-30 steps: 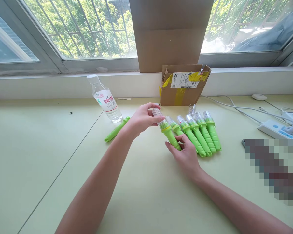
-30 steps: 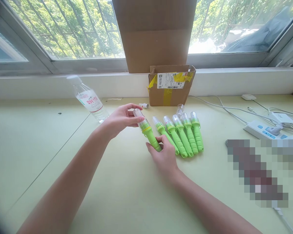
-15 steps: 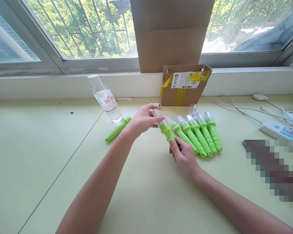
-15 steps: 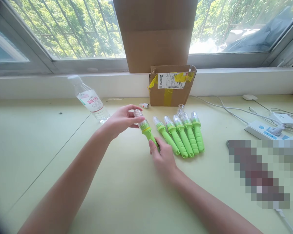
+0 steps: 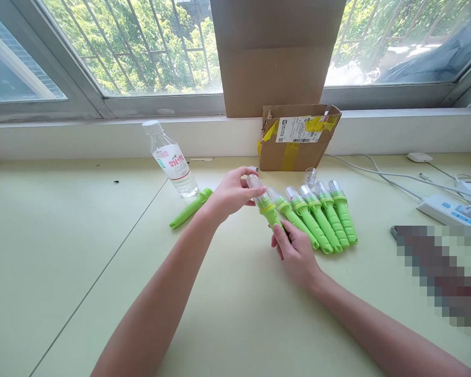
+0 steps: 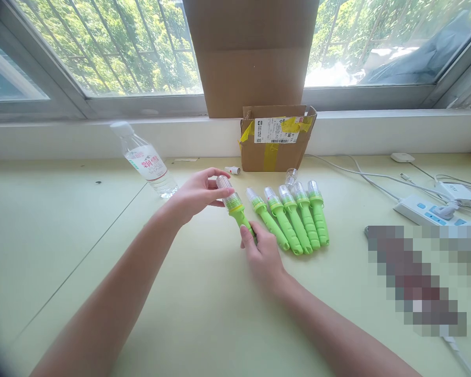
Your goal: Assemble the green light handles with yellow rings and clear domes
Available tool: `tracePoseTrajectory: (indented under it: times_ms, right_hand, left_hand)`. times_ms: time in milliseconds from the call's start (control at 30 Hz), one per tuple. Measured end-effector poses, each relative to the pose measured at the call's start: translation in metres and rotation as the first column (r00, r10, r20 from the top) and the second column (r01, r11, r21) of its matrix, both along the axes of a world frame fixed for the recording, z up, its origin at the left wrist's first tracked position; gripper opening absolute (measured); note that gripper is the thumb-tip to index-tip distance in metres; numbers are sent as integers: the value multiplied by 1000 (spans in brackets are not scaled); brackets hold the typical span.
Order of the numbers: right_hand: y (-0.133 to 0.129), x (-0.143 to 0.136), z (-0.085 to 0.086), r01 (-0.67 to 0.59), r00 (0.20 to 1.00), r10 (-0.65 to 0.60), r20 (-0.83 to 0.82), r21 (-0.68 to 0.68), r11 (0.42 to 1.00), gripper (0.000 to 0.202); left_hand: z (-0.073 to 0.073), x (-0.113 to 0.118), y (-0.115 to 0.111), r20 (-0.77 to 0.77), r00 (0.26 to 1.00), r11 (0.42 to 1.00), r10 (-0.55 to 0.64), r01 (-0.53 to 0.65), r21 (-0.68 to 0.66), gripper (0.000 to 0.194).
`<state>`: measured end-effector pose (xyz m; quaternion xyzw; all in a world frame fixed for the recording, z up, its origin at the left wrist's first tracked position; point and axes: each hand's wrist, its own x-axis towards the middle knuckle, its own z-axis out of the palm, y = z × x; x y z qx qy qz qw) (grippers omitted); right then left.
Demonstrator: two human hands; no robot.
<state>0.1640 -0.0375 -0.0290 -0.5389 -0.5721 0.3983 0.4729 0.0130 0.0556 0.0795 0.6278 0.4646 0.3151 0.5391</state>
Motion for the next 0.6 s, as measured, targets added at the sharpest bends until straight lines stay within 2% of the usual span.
tracePoseTrajectory:
  times_ms: [600]
  right_hand:
    - [0,0,2,8,1000,-8,16,-2,1000,39]
  left_hand:
    - [1,1,-2,-29,1000,1000,12,-12,18,39]
